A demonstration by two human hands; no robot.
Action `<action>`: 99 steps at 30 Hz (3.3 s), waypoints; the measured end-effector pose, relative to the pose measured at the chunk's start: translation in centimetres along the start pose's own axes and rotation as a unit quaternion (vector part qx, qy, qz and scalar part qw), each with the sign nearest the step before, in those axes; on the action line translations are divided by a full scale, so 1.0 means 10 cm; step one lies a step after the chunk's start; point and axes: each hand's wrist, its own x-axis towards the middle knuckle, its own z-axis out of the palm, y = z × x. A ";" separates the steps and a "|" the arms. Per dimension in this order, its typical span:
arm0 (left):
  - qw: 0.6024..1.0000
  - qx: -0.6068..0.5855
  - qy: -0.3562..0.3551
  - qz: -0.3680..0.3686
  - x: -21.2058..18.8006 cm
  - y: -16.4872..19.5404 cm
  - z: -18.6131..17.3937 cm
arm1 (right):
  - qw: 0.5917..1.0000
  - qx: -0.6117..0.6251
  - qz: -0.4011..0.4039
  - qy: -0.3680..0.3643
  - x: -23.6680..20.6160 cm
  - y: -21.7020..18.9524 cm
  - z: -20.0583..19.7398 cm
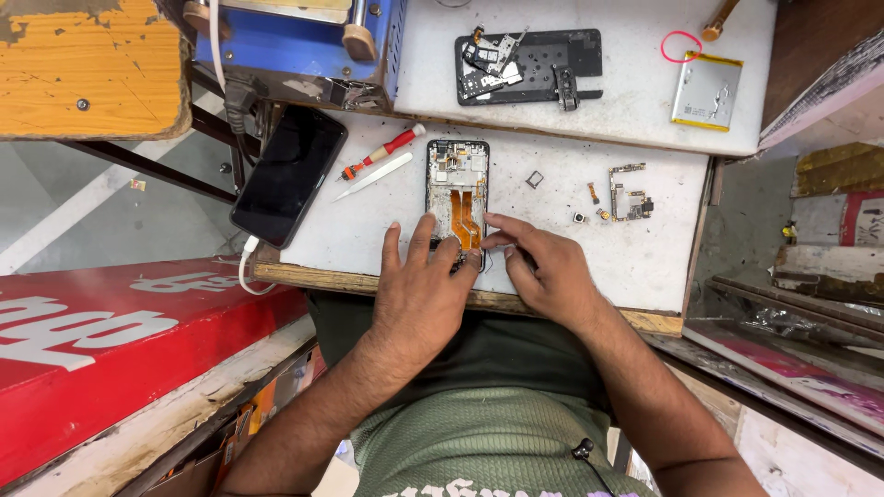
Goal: The person works at a repair bench on a disassembled smartphone, wiping its internal components with a cloth and cleaning wipes, handling small internal parts and flex cables, and fitting components back into the phone chassis.
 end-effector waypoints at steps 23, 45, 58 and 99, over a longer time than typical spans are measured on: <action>0.993 -0.115 0.020 -0.027 -0.03 -0.09 0.03 | 0.999 -0.009 -0.043 0.020 -0.02 0.01 0.00; 0.972 -0.203 0.037 -0.110 0.59 -0.50 0.01 | 0.984 -0.163 -0.059 -0.036 0.05 -0.36 0.05; 0.968 -0.205 -0.048 -0.139 0.69 -0.55 -0.11 | 0.964 -0.247 -0.008 -0.093 0.10 -0.52 0.20; 0.988 -0.120 0.099 -0.016 0.84 -0.67 0.27 | 0.952 -0.282 -0.065 -0.101 -0.08 -0.49 0.30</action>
